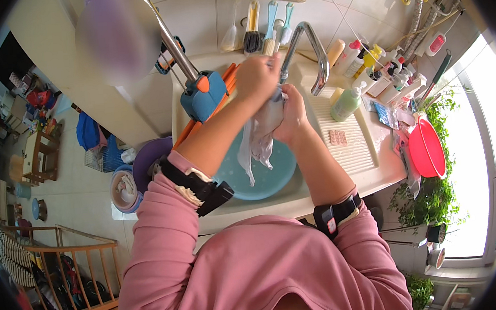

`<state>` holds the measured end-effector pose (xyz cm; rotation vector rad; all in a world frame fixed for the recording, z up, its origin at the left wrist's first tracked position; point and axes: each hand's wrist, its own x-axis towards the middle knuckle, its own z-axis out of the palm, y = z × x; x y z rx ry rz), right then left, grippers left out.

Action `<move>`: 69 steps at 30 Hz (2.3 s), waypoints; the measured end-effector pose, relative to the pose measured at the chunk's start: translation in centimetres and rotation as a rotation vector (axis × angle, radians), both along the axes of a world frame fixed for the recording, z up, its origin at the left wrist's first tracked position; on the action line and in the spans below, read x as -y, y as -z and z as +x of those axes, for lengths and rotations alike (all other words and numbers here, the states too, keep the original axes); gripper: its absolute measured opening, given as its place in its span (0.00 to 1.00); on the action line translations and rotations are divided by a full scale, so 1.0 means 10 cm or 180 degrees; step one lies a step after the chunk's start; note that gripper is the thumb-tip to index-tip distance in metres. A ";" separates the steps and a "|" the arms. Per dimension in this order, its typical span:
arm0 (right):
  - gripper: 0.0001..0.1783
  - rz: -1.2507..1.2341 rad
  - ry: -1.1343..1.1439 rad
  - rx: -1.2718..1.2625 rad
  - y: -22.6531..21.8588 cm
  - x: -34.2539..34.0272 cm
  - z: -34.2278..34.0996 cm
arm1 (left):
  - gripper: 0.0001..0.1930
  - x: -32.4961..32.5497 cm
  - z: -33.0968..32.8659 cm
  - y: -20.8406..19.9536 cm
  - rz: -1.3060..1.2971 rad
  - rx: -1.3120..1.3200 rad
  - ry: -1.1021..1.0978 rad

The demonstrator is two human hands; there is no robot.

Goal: The person washes a small piece of light-colored fabric by hand in a blue basin at a sink. They rub the fabric, apply liquid soap from a bottle, rinse under the tap, and wring it out repeatedly.

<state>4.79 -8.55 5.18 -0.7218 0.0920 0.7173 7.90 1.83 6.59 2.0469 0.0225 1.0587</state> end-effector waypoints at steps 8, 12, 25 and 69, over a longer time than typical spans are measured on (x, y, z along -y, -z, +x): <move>0.27 -0.1582 -0.0024 0.1660 -0.26 0.00 -0.08 | 0.27 -0.30 -0.02 -0.03 -0.1992 -0.1181 0.1362; 0.17 -0.0874 0.0142 0.1204 -0.26 0.17 0.08 | 0.24 -0.47 -0.08 -0.13 -0.2484 -0.1320 0.2086; 0.24 -0.0851 0.0242 0.0977 -0.42 0.34 0.09 | 0.12 -1.05 -0.42 -0.12 -0.0709 -0.1879 0.2471; 0.15 -0.0507 0.0659 0.0283 -0.36 -0.28 0.10 | 0.17 -0.07 -0.30 -0.15 0.0079 -0.0401 0.0368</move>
